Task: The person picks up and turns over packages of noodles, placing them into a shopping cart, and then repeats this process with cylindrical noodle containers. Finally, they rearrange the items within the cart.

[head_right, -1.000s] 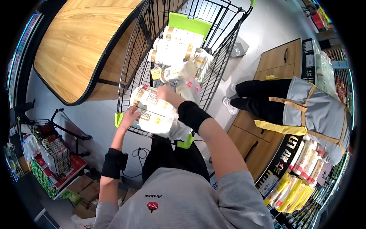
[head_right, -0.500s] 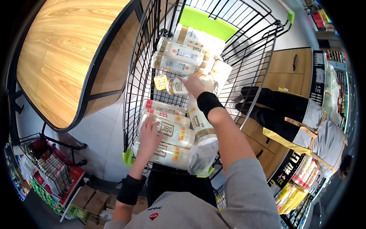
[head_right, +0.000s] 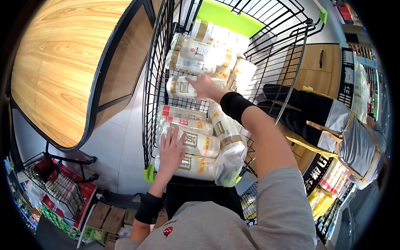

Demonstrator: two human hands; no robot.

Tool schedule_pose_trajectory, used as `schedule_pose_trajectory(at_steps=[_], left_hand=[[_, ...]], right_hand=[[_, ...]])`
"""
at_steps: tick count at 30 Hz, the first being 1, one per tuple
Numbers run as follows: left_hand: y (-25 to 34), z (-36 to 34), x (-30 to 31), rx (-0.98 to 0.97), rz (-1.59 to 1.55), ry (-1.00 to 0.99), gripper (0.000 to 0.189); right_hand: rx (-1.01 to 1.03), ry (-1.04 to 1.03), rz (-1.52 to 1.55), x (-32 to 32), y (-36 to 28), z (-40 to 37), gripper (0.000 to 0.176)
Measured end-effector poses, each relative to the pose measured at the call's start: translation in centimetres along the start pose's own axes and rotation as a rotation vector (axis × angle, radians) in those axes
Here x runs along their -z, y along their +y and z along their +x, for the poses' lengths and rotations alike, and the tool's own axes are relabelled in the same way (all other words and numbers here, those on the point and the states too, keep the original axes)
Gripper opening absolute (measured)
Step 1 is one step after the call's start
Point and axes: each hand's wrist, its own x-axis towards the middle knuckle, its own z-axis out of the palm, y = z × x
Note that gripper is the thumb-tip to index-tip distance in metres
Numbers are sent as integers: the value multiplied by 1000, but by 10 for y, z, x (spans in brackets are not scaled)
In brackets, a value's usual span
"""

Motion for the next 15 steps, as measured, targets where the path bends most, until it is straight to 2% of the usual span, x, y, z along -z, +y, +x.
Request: schedule_pose_trajectory(at_steps=[2, 4, 6, 7, 10, 11, 13, 14, 15], left_hand=[[-1, 1, -1, -3, 15, -12, 60], [-5, 1, -3, -1, 40, -31, 61], [-3, -4, 5, 113, -58, -66, 67], [-5, -4, 7, 178, -104, -74, 69], [-10, -9, -2, 428, -222, 90, 81], [-17, -9, -4, 449, -474, 78, 90], [-26, -5, -9, 532, -596, 122, 91], [-34, 0, -7, 572, -708, 161, 92], [-44, 6, -8, 654, -796, 110, 92]], right_hand=[[68, 187, -5, -11, -7, 10, 101], [50, 259, 15, -28, -10, 19, 104], [35, 403, -9, -59, -4, 24, 106], [12, 335, -2, -67, -4, 26, 108], [42, 396, -67, -73, -8, 24, 105], [37, 413, -80, -80, -10, 19, 104], [35, 485, -119, -76, -14, 23, 101], [-25, 419, -127, -74, -20, 24, 98], [-36, 430, -76, -77, -23, 26, 97]])
